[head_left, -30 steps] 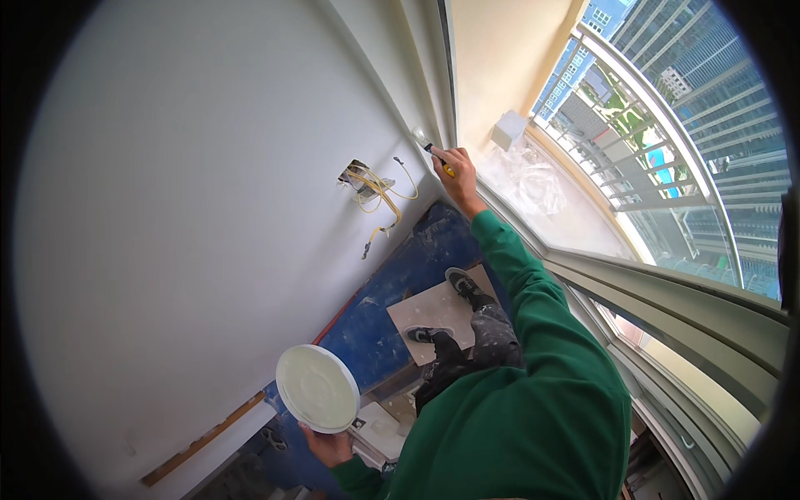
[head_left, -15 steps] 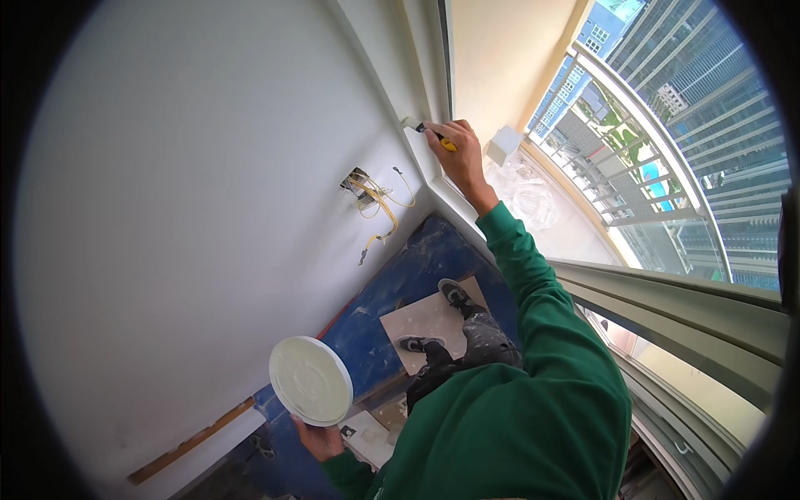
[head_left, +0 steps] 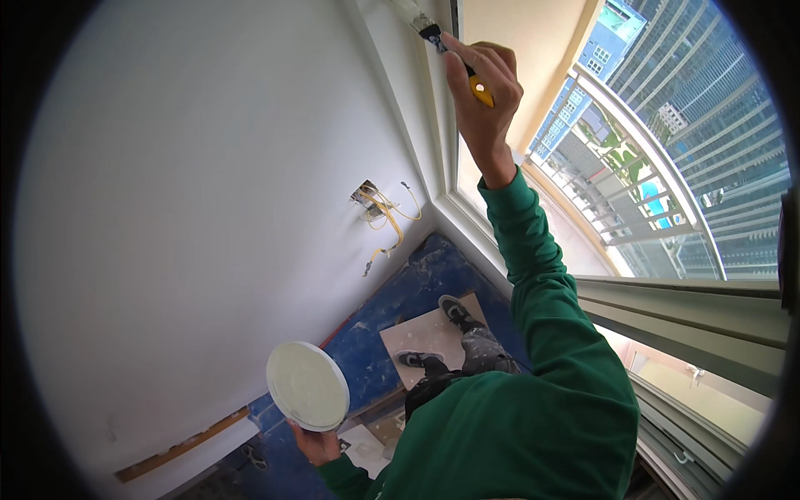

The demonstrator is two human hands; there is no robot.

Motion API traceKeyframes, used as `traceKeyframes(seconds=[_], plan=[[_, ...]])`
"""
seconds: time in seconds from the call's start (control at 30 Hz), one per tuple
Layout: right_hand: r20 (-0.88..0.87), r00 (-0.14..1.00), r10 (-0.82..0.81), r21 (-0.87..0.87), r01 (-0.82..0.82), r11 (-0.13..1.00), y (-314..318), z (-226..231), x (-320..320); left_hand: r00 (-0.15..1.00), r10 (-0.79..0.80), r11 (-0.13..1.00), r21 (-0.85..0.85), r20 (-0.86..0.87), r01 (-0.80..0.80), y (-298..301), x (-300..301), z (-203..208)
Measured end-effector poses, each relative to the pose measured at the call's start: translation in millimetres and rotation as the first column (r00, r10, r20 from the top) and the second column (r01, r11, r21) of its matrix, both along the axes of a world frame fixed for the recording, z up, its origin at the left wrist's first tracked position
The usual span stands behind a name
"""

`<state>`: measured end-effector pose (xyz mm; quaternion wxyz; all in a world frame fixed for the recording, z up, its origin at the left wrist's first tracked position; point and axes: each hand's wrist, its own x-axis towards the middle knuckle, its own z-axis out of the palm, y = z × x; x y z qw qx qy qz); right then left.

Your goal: The person paints the wall and window frame trim with white paint using a small brush and a paint container. They repeatedly dip the brush into the container and apply paint along the upper wall and window edges.

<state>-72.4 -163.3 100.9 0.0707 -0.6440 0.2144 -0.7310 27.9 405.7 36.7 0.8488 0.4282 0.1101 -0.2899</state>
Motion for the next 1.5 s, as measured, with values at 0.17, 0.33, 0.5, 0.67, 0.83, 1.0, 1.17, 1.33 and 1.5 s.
traceKeyframes(seconds=[0.17,0.33,0.5,0.67,0.83,1.0,1.17,1.33,1.5], plan=[[-0.175,0.983,0.047,0.322,0.012,0.947,23,-114,0,0.999,-0.036,0.999,-0.012,0.01,0.036,9,4,-9],[-0.437,0.897,0.072,0.524,0.189,0.831,56,-175,-15,0.998,-0.059,0.998,0.001,-0.001,0.059,12,2,-12],[-0.465,0.885,-0.034,0.311,0.199,0.929,35,-95,-5,0.999,-0.026,0.999,-0.039,-0.045,0.024,9,3,-16],[-0.273,0.936,-0.222,-0.019,0.226,0.974,2,-6,7,0.999,-0.021,0.999,-0.037,-0.033,0.02,11,-1,-20],[-0.125,0.963,-0.237,-0.164,0.216,0.963,7,6,10,0.996,0.035,0.999,-0.034,-0.086,-0.038,23,-7,-29],[-0.36,0.893,-0.27,-0.038,0.275,0.961,6,-76,11,0.995,0.073,0.997,-0.006,-0.066,-0.074,32,-7,-41],[-0.489,0.845,-0.217,0.093,0.298,0.95,27,-151,6,0.997,0.025,1.0,0.009,-0.077,-0.024,31,-12,-27],[-0.609,0.779,-0.15,0.211,0.341,0.916,42,-222,2,0.995,0.054,0.997,0.061,-0.09,-0.049,36,-14,-27],[-0.706,0.706,-0.058,0.299,0.372,0.879,50,-295,-3,0.997,0.001,0.999,0.052,-0.082,0.003,35,-20,-18]])
